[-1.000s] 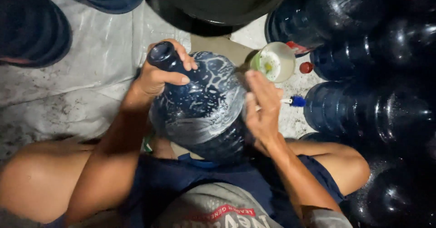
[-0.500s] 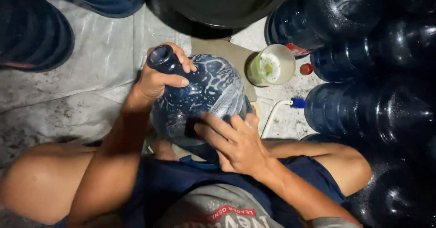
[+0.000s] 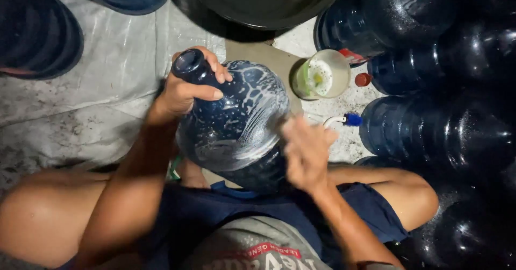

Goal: Scrubbing the exterior of a large plastic water jug with soap and a scrubber while sitting on the floor.

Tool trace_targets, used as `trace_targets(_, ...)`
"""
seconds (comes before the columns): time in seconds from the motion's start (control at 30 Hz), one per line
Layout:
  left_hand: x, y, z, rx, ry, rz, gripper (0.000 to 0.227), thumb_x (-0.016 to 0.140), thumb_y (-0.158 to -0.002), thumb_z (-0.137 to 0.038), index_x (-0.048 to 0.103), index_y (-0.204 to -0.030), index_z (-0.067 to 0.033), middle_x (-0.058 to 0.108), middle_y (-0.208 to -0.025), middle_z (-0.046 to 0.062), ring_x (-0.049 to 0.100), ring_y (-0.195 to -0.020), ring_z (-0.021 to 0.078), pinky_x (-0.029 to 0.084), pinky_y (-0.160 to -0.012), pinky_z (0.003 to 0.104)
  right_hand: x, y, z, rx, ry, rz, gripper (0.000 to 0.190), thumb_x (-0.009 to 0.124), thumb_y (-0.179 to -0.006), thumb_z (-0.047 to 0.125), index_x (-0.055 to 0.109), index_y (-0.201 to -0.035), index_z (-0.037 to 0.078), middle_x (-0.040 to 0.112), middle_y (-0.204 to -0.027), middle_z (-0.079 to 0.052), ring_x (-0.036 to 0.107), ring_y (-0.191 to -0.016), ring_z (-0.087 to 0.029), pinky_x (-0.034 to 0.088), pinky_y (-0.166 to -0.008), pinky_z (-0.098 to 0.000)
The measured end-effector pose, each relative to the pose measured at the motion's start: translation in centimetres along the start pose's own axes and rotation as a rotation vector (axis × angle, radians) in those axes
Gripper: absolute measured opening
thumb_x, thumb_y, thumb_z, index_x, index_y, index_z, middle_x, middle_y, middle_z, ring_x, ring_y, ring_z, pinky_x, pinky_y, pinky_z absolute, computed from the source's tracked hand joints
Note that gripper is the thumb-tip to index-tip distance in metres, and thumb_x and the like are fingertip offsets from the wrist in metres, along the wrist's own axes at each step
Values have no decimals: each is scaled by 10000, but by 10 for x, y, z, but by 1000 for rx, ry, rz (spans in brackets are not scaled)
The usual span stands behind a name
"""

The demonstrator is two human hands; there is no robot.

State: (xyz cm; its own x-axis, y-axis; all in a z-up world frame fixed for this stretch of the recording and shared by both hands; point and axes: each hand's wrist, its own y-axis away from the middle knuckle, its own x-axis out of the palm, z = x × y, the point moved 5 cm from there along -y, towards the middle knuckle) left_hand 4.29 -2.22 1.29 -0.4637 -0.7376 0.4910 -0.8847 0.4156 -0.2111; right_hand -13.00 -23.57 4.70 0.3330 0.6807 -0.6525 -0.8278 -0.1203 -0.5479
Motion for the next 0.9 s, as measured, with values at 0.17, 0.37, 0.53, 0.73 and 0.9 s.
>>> trace_targets(0.17,-2,-1,7,-9,18,-5,441,800,-503,119,522,-836,42,597,-692,190,671,-809,313,521,-877,426,71,136,-45,-10,-90,-102,349,567,-833,135,628,-1160,29,554,-1253,-232,528,-1104,-388,325,-1023,-459)
trace_targets(0.37,-3,0,7,-20,20,-26,451,805,-482,119,525,-826,38,601,-690,188,676,-814,304,519,-889,437,27,40,-9,49,-47,-201,372,563,-888,121,571,-1235,-14,515,-1307,-258,551,-1045,-385,353,-961,-457)
trace_targets(0.53,14,0,-12,51,-129,-164,461,844,-527,43,559,-888,69,630,-752,211,683,-838,295,545,-848,387,27,44,2,27,-22,-281,384,586,-841,57,593,-1224,34,470,-1366,-242,481,-1241,-373,315,-1066,-407)
trace_targets(0.73,20,9,-25,-211,-597,-829,294,801,-521,29,616,-721,-83,601,-592,27,607,-561,105,503,-551,212,19,39,-19,-67,-52,-41,389,484,-877,211,605,-1219,69,557,-1284,-221,557,-1052,-367,360,-884,-443)
trace_targets(0.9,14,6,-13,20,-171,-446,424,765,-476,169,556,-816,27,587,-672,156,678,-745,242,552,-803,324,-1,-18,2,249,-92,-125,401,508,-911,44,526,-1311,29,534,-1323,-199,539,-1182,-356,367,-974,-421)
